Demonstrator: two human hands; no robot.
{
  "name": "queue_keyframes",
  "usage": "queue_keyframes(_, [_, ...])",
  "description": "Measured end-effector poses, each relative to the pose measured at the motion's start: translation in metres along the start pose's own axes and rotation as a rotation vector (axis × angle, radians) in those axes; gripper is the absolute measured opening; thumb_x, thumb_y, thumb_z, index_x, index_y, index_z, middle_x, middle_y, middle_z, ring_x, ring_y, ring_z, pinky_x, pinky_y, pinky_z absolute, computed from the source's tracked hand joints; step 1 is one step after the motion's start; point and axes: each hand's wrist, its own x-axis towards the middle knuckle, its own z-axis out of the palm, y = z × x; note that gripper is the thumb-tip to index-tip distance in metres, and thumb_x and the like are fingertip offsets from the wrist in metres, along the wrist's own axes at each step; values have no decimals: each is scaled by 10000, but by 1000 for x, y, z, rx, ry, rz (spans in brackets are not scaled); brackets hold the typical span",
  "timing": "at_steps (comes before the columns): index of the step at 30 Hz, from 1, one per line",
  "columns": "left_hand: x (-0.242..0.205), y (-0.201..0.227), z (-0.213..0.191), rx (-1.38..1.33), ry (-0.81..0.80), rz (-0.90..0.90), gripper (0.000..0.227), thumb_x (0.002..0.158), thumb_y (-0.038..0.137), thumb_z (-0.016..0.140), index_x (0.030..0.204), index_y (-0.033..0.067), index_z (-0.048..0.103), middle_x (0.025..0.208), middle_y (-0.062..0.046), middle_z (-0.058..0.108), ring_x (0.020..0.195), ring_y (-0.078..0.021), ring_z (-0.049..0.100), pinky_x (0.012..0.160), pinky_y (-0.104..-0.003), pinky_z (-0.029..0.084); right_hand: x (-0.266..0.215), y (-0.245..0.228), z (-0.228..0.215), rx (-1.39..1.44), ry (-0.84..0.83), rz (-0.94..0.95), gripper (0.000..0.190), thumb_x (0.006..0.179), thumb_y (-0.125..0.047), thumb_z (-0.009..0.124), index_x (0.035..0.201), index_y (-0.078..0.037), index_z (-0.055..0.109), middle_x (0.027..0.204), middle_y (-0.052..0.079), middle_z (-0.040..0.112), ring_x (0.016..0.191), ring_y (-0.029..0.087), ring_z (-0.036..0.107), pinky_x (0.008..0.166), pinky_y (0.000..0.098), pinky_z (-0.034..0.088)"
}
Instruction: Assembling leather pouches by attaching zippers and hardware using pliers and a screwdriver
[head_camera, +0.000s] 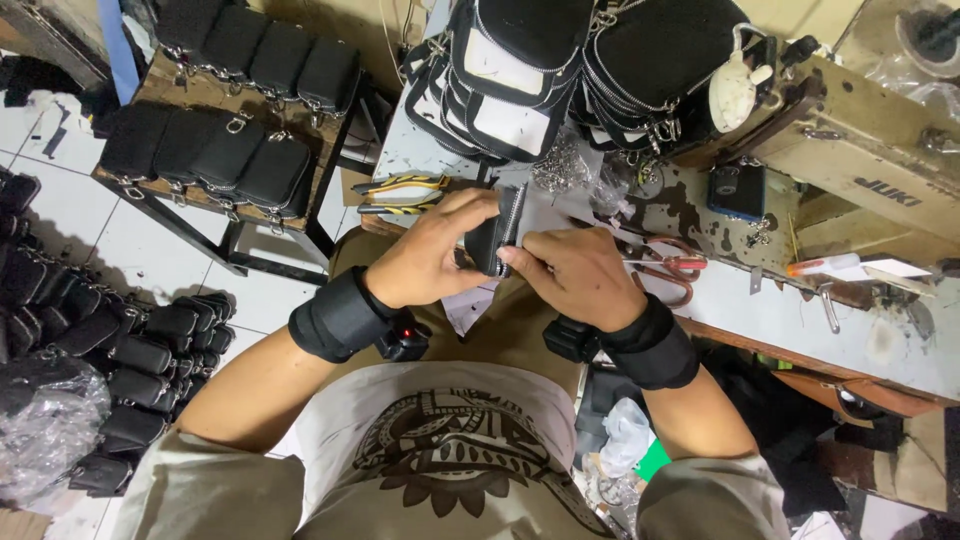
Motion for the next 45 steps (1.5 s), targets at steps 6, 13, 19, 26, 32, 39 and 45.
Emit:
queue_keyframes(6, [-6,-13,2,19,28,12,719,722,68,863,1373,35,559,1329,-189,586,1272,-423,554,1067,-549,450,-3,2,-4,-58,2,-13,446,1087,-275,564,688,-118,442,517,81,377,556,401,546,447,403,430])
queue_keyframes(13, [-2,15,-6,-80,-50,-26,693,755,41,840,1385,19,552,1251,-175,604,1217,-359,575,1073,-523,454,-4,-3,-9,111,-53,73,470,1084,-290,562,653,-133,458,479,54,394,539,421,529,463,348,429])
queue_keyframes(19, [-6,28,-26,-218,87,-77,634,776,166,888,1305,39,563,995,-63,560,973,-226,538,934,-416,477,-13,14,-8,17,-97,178,505,1069,-365,579,644,-109,482,490,134,448,509,385,566,492,390,424])
queue_keyframes(26, [-28,-2,-24,-60,109,-18,740,734,66,893,1365,-49,526,1275,-225,587,1268,-424,553,1082,-561,443,-22,73,33,-279,-187,236,189,991,-139,539,812,-118,596,679,86,588,670,350,652,544,410,485])
queue_keyframes(32, [-35,5,-22,-50,59,-47,707,735,45,868,1341,-84,528,1265,-266,591,1250,-458,564,1077,-577,447,-16,71,44,-322,-281,296,167,929,-70,556,790,-71,650,764,112,637,729,350,650,597,392,510])
queue_keyframes(39, [-35,2,-16,-43,72,-7,686,717,51,883,1296,-93,546,1239,-281,604,1222,-491,583,1042,-578,467,-52,125,81,-469,-283,247,116,1014,-72,586,928,-63,662,974,133,634,773,354,631,623,457,594])
queue_keyframes(45, [-38,2,-10,18,42,-35,701,712,53,884,1308,-97,547,1243,-282,598,1209,-492,585,1026,-553,487,-45,115,60,-589,-399,283,120,925,-133,611,966,-101,719,1012,91,651,748,360,716,569,480,585])
